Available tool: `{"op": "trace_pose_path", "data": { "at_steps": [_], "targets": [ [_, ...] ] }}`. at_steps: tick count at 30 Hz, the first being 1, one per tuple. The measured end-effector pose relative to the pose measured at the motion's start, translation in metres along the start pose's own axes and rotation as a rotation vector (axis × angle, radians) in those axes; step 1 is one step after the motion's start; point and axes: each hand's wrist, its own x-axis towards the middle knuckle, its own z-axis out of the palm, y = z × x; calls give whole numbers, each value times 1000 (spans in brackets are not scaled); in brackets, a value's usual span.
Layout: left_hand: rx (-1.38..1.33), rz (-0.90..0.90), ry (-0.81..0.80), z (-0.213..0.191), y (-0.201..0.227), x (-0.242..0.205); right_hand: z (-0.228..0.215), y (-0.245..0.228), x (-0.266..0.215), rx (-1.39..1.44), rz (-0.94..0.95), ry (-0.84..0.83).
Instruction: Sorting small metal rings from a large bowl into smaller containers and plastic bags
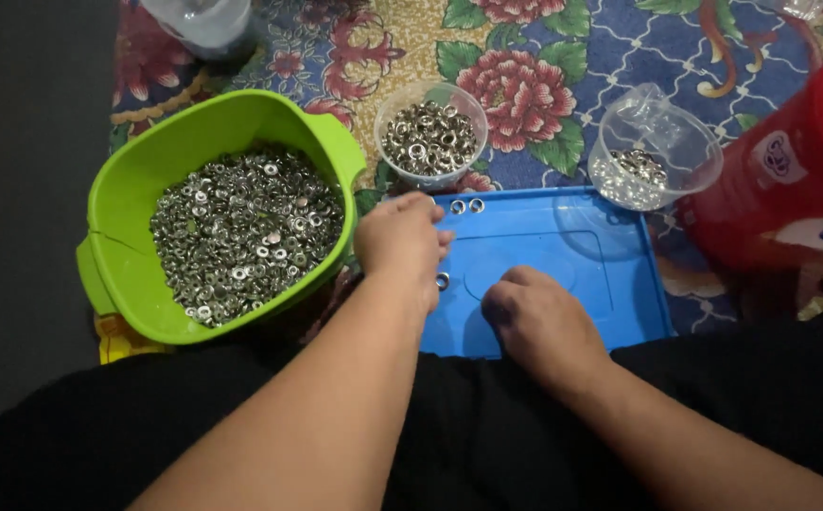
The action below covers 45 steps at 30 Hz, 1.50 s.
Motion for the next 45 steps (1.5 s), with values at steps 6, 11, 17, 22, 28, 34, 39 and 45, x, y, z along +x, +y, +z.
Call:
{"op": "trace_pose_path", "data": {
  "at_steps": [6, 11, 17, 22, 28, 34, 39, 45],
  "targets": [
    [-183, 80, 22, 24, 39, 31, 5, 3, 1, -22, 35, 30],
    [-73, 30, -40, 19, 32, 23, 5, 5, 4, 24, 64, 135],
    [448, 136, -145, 6, -27, -29, -7, -3, 2, 431, 134, 306],
    [247, -85, -376, 10, -58, -34, -13, -8, -2, 599, 200, 295],
    [94, -213, -298, -1, -71, -23, -12, -8, -1, 873, 211, 193],
    [54, -244, -234, -12, -32, -20, -9, 5, -2, 496, 242, 156],
    [-48, -164, -173, 1, 19, -13, -7, 0, -7, 114, 44, -79],
    [-520, -90, -388, 16, 54, 19, -9, 0, -3, 65, 12, -52]
  ]
}}
